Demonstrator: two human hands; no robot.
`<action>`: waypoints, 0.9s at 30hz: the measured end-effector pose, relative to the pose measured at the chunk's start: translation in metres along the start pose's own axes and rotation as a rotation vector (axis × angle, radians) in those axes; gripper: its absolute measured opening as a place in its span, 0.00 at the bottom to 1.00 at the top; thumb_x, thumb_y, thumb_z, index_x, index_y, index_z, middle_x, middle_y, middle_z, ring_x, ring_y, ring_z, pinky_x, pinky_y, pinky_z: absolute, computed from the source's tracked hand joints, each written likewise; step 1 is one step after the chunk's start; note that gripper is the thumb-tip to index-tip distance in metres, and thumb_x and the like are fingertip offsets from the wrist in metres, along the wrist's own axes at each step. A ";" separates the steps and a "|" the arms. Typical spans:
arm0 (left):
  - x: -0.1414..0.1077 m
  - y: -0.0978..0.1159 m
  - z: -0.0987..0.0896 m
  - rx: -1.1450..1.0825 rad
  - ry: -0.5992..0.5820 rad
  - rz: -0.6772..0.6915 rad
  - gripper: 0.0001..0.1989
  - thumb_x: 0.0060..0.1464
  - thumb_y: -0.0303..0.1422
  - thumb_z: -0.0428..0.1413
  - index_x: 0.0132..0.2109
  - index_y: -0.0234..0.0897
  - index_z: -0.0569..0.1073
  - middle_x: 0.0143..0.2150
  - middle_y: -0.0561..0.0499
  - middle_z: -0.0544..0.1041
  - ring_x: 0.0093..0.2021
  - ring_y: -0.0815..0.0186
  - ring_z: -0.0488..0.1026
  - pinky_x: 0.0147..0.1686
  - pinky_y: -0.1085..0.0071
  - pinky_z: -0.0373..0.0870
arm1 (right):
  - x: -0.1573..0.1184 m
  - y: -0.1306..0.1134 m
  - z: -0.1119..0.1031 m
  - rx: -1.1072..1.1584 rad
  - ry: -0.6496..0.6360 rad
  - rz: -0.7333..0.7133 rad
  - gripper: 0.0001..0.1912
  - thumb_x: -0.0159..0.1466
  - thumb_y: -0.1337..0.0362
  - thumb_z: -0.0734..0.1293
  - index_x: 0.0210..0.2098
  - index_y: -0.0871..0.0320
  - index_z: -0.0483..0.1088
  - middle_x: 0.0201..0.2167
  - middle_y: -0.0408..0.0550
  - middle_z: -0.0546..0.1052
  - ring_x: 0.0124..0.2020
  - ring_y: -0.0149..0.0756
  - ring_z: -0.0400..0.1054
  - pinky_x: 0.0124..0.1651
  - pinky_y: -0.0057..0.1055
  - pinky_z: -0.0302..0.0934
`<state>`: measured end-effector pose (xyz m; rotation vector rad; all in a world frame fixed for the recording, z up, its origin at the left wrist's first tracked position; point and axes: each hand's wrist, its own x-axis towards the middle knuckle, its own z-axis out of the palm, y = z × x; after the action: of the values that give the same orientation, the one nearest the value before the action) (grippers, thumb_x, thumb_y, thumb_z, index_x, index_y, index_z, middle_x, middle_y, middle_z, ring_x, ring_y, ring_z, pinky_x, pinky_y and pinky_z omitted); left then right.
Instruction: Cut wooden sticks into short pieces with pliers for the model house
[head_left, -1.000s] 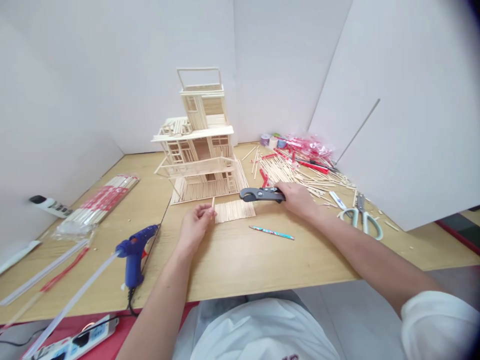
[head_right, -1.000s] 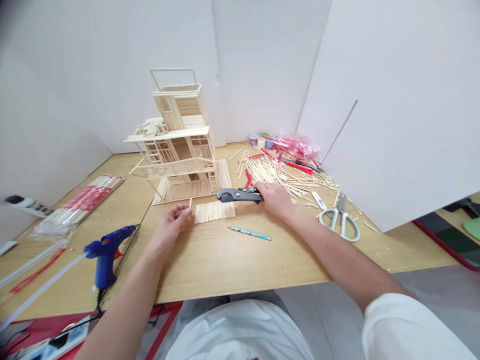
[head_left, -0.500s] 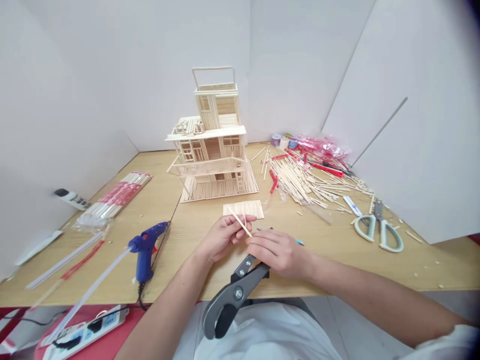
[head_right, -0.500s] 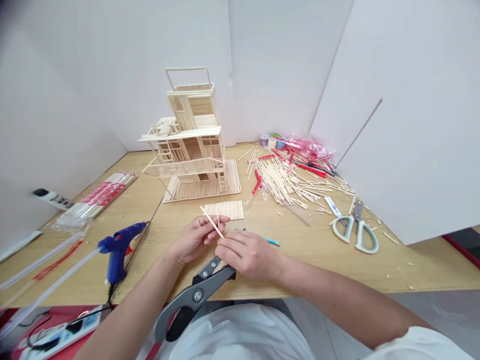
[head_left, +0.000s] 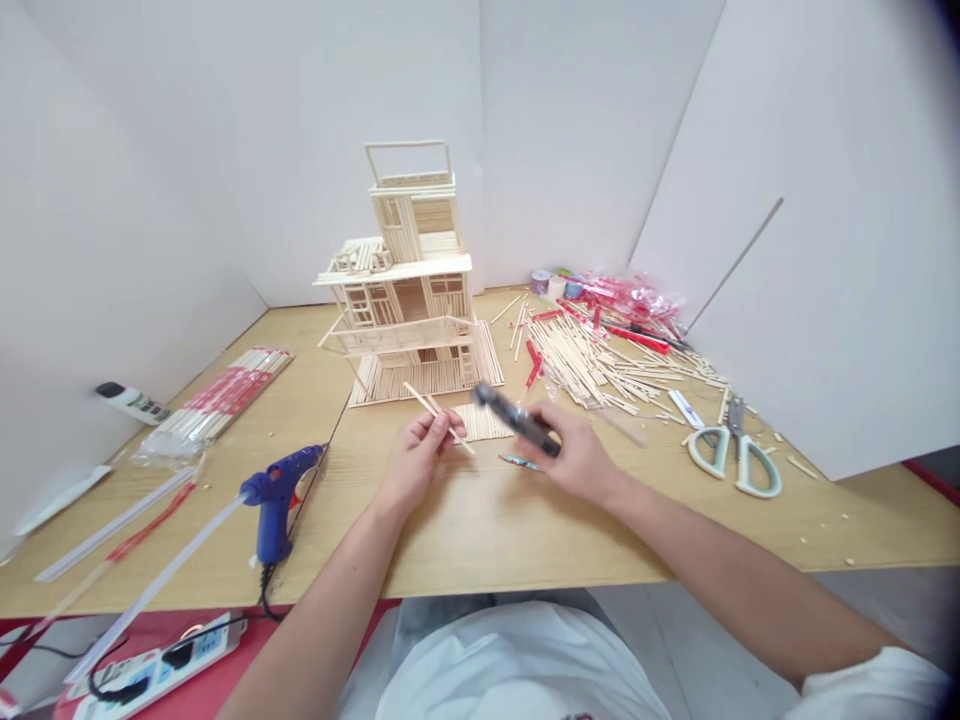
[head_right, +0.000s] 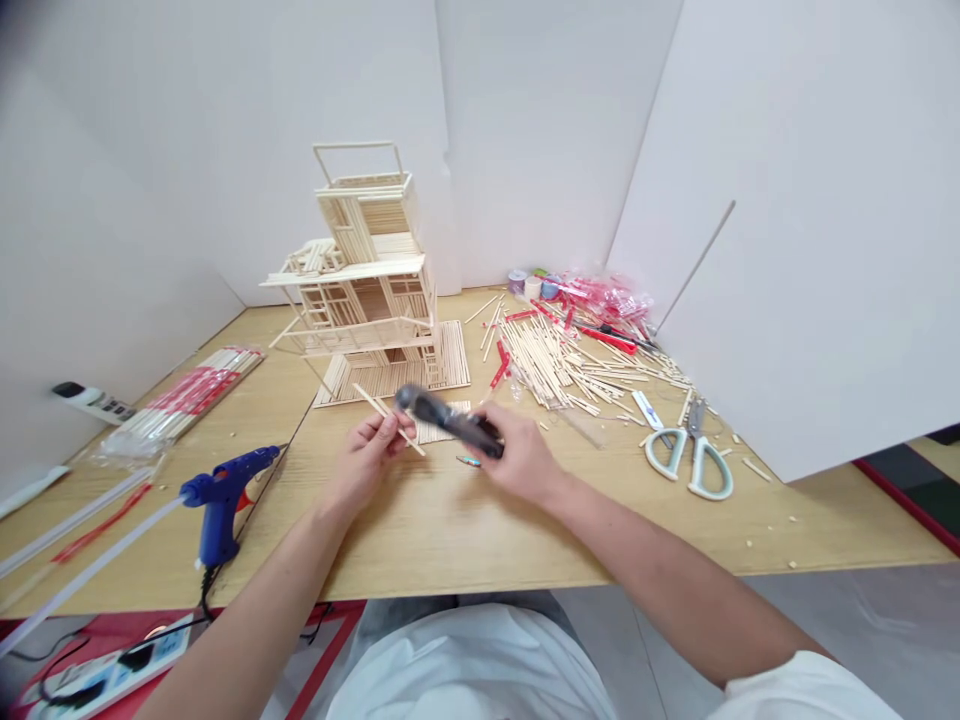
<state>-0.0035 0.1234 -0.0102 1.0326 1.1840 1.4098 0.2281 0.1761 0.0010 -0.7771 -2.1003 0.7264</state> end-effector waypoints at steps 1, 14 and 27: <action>0.000 0.001 -0.001 0.064 0.039 0.074 0.20 0.56 0.50 0.61 0.38 0.35 0.76 0.31 0.52 0.75 0.28 0.72 0.63 0.32 0.75 0.60 | 0.007 0.006 -0.005 -0.104 -0.008 0.085 0.09 0.62 0.64 0.68 0.42 0.57 0.70 0.34 0.46 0.78 0.33 0.37 0.72 0.37 0.32 0.64; -0.018 -0.004 -0.010 0.588 -0.181 0.215 0.14 0.65 0.40 0.52 0.39 0.37 0.79 0.42 0.46 0.81 0.44 0.61 0.76 0.48 0.67 0.67 | 0.029 0.061 -0.060 -0.574 -0.138 0.395 0.12 0.64 0.58 0.68 0.42 0.60 0.73 0.39 0.58 0.81 0.36 0.45 0.72 0.36 0.33 0.57; -0.040 -0.006 -0.021 0.760 -0.112 0.172 0.12 0.64 0.40 0.55 0.41 0.39 0.80 0.39 0.47 0.81 0.39 0.61 0.75 0.41 0.67 0.66 | 0.032 0.052 -0.040 -0.277 -0.077 0.504 0.11 0.64 0.56 0.66 0.38 0.58 0.72 0.32 0.48 0.80 0.32 0.38 0.72 0.36 0.31 0.62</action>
<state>-0.0169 0.0806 -0.0197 1.7424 1.6214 1.0046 0.2584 0.2420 0.0008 -1.4858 -2.1180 0.7378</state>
